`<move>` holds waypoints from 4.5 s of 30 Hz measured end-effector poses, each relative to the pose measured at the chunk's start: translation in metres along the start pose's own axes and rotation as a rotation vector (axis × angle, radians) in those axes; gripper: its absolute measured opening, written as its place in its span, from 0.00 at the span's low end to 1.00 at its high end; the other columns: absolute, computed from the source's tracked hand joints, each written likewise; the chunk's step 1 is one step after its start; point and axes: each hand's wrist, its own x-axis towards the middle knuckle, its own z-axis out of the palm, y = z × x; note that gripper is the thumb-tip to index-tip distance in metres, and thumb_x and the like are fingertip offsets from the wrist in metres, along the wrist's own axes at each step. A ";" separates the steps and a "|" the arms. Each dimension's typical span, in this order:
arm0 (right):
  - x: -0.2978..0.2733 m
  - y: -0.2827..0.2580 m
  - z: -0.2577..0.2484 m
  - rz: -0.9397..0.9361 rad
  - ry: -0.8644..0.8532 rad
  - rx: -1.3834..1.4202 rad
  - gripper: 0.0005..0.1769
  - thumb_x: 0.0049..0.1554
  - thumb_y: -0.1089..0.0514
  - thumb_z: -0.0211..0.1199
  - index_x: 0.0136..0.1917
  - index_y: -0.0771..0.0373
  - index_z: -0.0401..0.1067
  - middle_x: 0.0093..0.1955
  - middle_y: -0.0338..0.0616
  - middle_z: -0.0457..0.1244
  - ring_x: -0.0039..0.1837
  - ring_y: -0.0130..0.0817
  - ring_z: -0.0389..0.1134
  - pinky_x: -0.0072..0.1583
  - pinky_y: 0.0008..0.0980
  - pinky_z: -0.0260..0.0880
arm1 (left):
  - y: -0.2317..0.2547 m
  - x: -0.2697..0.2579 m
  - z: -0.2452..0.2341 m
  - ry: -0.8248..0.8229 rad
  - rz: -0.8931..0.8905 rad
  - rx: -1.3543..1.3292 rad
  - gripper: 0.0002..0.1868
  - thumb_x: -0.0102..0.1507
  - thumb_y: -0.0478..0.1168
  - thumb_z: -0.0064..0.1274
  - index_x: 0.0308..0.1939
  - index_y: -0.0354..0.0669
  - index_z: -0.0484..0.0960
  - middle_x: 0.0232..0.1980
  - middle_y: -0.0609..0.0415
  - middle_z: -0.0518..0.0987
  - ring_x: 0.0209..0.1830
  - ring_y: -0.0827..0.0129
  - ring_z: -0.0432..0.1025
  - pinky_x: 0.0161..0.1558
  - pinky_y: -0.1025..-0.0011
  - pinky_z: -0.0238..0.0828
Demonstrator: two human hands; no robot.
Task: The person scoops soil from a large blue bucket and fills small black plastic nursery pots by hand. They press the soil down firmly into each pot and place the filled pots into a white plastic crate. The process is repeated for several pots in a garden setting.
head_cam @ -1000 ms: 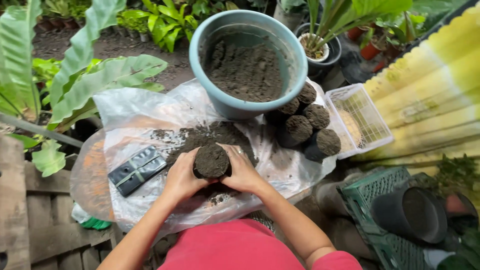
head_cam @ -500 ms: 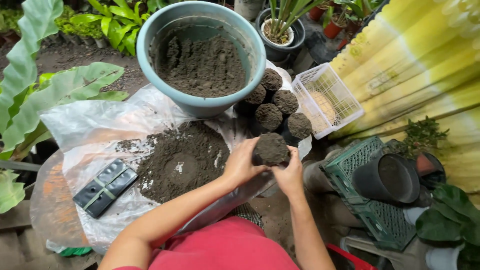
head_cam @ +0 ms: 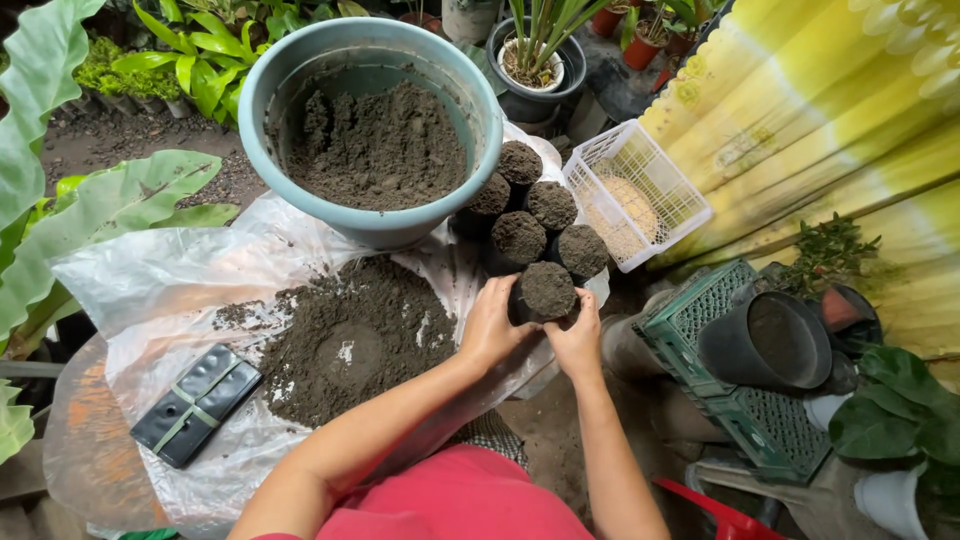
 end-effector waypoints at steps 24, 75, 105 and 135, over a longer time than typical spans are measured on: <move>-0.032 0.025 -0.004 -0.003 0.168 0.147 0.25 0.52 0.72 0.62 0.63 0.68 0.63 0.56 0.50 0.64 0.55 0.32 0.68 0.56 0.28 0.71 | 0.009 -0.025 -0.050 -0.022 -0.009 -0.063 0.31 0.57 0.40 0.65 0.63 0.40 0.73 0.58 0.44 0.73 0.53 0.48 0.73 0.52 0.57 0.71; -0.087 -0.256 0.256 -1.406 -0.631 -0.061 0.10 0.54 0.61 0.57 0.49 0.67 0.68 0.48 0.49 0.60 0.48 0.44 0.64 0.49 0.40 0.63 | -0.108 -0.174 -0.233 0.662 -0.584 0.510 0.52 0.55 0.34 0.57 0.80 0.47 0.45 0.75 0.42 0.61 0.77 0.49 0.54 0.75 0.39 0.38; -0.103 -0.281 0.257 -0.818 -0.982 0.428 0.11 0.54 0.67 0.62 0.52 0.67 0.70 0.51 0.56 0.64 0.54 0.55 0.67 0.55 0.43 0.68 | -0.112 -0.180 -0.245 0.755 -0.627 0.686 0.58 0.56 0.46 0.59 0.80 0.42 0.36 0.68 0.43 0.68 0.71 0.52 0.60 0.73 0.32 0.32; 0.008 -0.165 0.209 -0.093 -0.777 0.850 0.11 0.59 0.67 0.65 0.55 0.67 0.69 0.50 0.39 0.66 0.52 0.23 0.66 0.56 0.24 0.67 | -0.098 -0.116 -0.220 0.715 -0.406 -0.527 0.41 0.65 0.48 0.54 0.78 0.41 0.55 0.72 0.42 0.68 0.68 0.64 0.68 0.66 0.67 0.61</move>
